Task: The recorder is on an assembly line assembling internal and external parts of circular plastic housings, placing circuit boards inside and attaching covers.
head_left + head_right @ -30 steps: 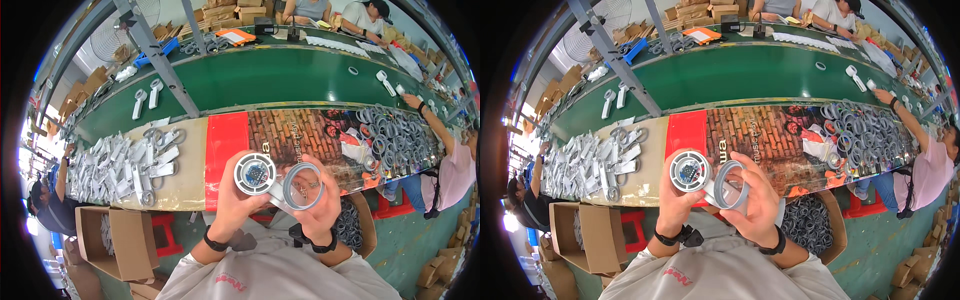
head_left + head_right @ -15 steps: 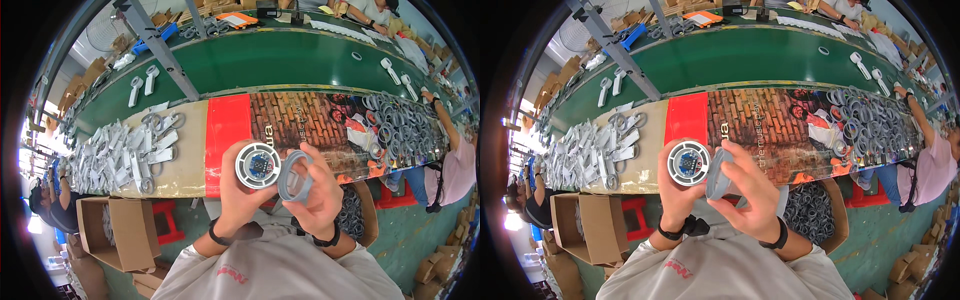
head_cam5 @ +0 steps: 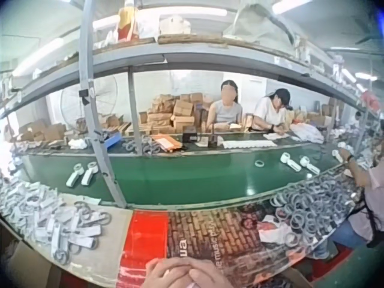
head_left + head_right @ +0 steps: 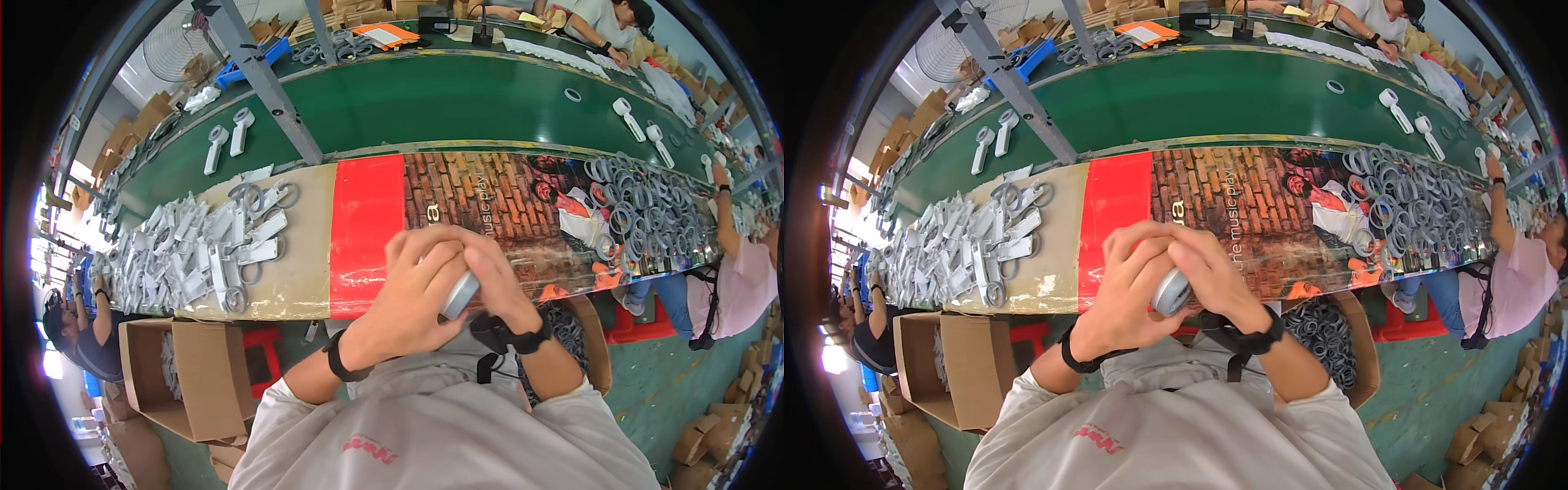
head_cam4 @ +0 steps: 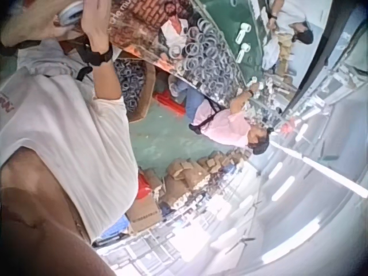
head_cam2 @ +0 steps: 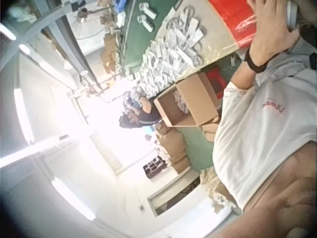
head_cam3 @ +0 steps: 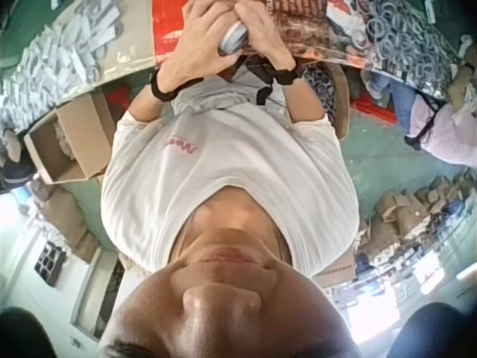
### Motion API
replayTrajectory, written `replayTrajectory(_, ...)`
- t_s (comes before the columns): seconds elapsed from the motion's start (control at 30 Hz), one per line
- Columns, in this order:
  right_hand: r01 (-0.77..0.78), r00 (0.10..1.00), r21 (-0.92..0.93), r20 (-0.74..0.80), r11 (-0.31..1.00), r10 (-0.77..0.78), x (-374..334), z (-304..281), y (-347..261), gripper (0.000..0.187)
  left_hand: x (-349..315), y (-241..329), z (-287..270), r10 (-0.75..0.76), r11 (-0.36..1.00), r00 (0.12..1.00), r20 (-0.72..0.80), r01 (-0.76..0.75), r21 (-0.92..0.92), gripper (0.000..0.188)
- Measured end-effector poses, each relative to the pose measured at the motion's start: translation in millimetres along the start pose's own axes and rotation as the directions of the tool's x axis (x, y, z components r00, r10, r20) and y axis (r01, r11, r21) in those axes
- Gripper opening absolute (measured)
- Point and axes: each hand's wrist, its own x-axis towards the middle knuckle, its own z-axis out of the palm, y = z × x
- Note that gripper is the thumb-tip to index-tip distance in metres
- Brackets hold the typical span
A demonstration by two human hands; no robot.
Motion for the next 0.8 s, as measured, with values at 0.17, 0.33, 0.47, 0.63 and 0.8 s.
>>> replayTrajectory(0.17,-0.059,0.997,-0.125,0.038,0.99,0.064,6,1,20,0.045,-3,-18,7,-0.009,0.98,0.999,-0.031,0.003,-0.198,0.071)
replayTrajectory(0.33,-0.492,0.863,0.414,0.347,0.766,0.367,-28,25,-17,0.05,-27,-72,7,-0.484,0.817,0.809,-0.333,0.281,-0.504,0.063)
replayTrajectory(0.47,-0.562,0.825,0.376,0.187,0.737,0.533,-26,29,-10,0.043,-26,-95,-21,-0.293,0.939,0.948,-0.128,0.259,-0.227,0.059)
replayTrajectory(0.63,-0.444,0.857,0.361,-0.097,0.82,0.506,61,-24,66,0.023,-39,-88,-36,-0.364,0.931,0.838,-0.406,0.322,-0.17,0.026)
replayTrajectory(0.8,-0.394,0.798,0.41,-0.293,0.823,0.527,164,-90,145,0.023,-60,-49,-10,-0.276,0.942,0.937,-0.213,0.22,-0.252,0.013)
